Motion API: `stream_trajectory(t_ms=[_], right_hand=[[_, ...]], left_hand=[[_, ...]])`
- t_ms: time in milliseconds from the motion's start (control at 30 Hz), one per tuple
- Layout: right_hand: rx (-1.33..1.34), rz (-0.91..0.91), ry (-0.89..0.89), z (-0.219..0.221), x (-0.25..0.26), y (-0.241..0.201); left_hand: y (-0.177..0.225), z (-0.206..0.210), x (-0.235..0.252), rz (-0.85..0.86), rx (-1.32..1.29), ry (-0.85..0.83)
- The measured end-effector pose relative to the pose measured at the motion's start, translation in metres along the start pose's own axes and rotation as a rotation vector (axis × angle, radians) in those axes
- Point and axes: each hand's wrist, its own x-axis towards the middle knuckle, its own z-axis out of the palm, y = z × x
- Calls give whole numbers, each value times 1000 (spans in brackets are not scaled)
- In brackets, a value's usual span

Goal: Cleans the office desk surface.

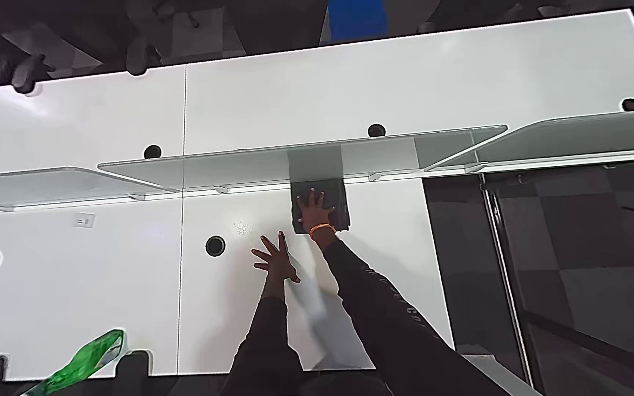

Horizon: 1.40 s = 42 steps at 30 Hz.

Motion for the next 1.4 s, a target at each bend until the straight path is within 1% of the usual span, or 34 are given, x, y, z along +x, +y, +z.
stream_trajectory(t_ms=[100,133,200,267,333,500,567,600,667,733,800,867,933,1000,1067,1133,1167,1200,1300,1333,1400], right_hand=[[-19,-123,-9,5,9,-25],[-26,-159,-10,5,12,-29],[-37,-219,-1,5,15,-21],[-51,-259,20,5,13,3],[-26,-247,55,-2,8,36],[45,-17,182,-26,-9,142],[36,38,199,-30,-9,162],[49,68,209,-30,-7,160],[116,168,260,-23,-5,139],[184,260,314,-13,-2,104],[176,273,303,-7,5,66],[132,195,266,8,5,36],[72,82,228,24,-4,18],[29,-18,192,37,-15,10],[52,-104,205,48,-26,15],[222,-167,233,48,-34,27],[382,-197,252,42,-38,36],[580,-224,263,34,-43,44],[1262,-324,372,11,-63,63],[1422,-347,361,0,-72,67],[1649,-349,286,-10,-91,84]], left_hand=[[0,-1,1,-10,7,13],[0,-1,2,-13,9,15],[1,-1,3,-19,9,20],[1,-1,3,-27,5,20],[4,-3,3,-34,-5,12],[5,-5,3,-35,-18,20],[4,-6,3,-40,-22,25],[4,-6,3,-38,-27,33],[3,-6,3,-27,-36,30],[2,-5,3,-19,-40,26],[3,-7,6,-13,-37,36],[1,-5,7,-13,-39,42],[1,-5,7,-14,-45,38],[1,-4,8,-7,-58,46],[0,-5,7,-5,-59,46],[0,-6,7,0,-60,46],[0,-5,8,2,-64,55],[-1,-4,8,2,-65,60],[-1,-3,9,7,-69,64],[-1,-4,9,9,-75,63],[-3,-4,7,12,-78,56]])
